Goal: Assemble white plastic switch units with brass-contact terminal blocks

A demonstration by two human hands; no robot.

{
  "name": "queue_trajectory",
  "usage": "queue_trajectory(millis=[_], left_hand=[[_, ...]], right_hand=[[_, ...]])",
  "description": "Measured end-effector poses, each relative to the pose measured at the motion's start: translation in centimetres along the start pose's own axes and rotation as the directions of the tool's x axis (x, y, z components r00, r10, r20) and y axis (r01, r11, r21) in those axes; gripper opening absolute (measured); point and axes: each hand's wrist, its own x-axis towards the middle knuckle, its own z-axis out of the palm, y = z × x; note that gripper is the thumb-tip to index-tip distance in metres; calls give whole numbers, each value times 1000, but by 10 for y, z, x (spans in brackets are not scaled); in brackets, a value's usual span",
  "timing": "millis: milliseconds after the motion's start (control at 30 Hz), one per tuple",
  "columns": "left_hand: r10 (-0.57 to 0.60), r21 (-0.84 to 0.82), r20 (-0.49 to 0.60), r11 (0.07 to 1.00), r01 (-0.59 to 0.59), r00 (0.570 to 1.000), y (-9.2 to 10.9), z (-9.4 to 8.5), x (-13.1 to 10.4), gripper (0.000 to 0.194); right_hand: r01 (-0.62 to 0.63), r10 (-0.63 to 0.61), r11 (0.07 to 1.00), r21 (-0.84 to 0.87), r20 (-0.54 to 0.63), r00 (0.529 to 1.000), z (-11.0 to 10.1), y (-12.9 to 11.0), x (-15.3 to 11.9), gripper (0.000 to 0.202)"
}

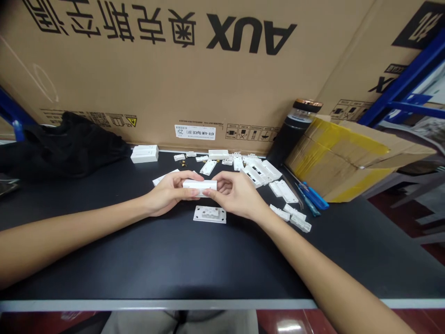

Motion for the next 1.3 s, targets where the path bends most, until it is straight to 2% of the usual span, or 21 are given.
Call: queue_trajectory(millis=[100, 167, 200, 267, 333, 433, 533, 600, 700, 767, 833, 933, 967, 1000, 1100, 1167, 1233, 1300], left_hand=[[1, -21, -6, 1000, -2, 1000, 0, 0, 0, 34], [6, -50, -25, 999, -8, 1000, 1, -1, 1, 33], [4, -66, -38, 998, -7, 999, 1, -1, 1, 34], [-11, -97, -48, 995, 6, 999, 2, -2, 2, 35], [-29, -123, -43, 992, 24, 999, 3, -3, 3, 36], [-32, -127, -36, 992, 27, 999, 3, -3, 3, 35], [-11, -105, -57, 994, 5, 998, 1, -3, 3, 29], [-24, -97, -59, 995, 18, 998, 1, -3, 3, 25], [-49, -111, -47, 993, 43, 998, 0, -3, 4, 25], [-48, -128, -49, 991, 41, 998, 0, -4, 5, 26], [-66, -133, -29, 989, 61, 997, 0, -3, 5, 27], [-116, -104, 55, 987, 121, 992, 1, -3, 6, 29], [-126, -90, 80, 987, 133, 989, 1, -2, 6, 29], [-132, -74, 96, 987, 140, 987, 1, -2, 6, 29], [-136, -32, 99, 990, 140, 986, 1, -1, 3, 31], [-137, -9, 91, 990, 138, 986, 2, -1, 2, 31], [-146, -1, 95, 989, 146, 985, 2, -1, 1, 32], [-153, -11, 99, 988, 155, 983, 3, -1, 1, 35]], right_hand=[[1, 3, 997, -83, 51, 999, -12, -5, -1, 35], [29, -28, 976, -216, 10, 1000, -33, -7, -3, 35], [29, -47, 953, -302, -53, 997, -46, -8, -5, 34], [-48, -50, 860, -509, -179, 983, -74, -6, -10, 31], [-128, 52, 738, -663, -134, 990, -99, -2, -15, 24], [-166, 270, 696, -699, 40, 962, -120, 6, -22, 17], [-182, 357, 729, -660, 139, 924, -128, 12, -27, 12], [-211, 396, 714, -667, 138, 908, -134, 15, -31, 8], [-265, 430, 611, -746, 32, 902, -143, 19, -34, 7], [-275, 382, 556, -785, -53, 923, -146, 20, -33, 9], [-265, 273, 549, -793, -130, 953, -141, 19, -28, 14], [-213, 51, 578, -788, -226, 973, -116, 14, -10, 23], [-174, -12, 582, -794, -222, 975, -104, 11, -2, 24], [-113, -49, 570, -814, -171, 984, -91, 8, 8, 26], [40, -35, 577, -816, 25, 999, -59, 3, 44, 21], [78, 9, 576, -814, 102, 995, -52, 2, 69, 18], [46, 72, 563, -825, 104, 992, -62, 3, 87, 15], [-24, 122, 541, -841, 50, 991, -83, 5, 94, 15]])
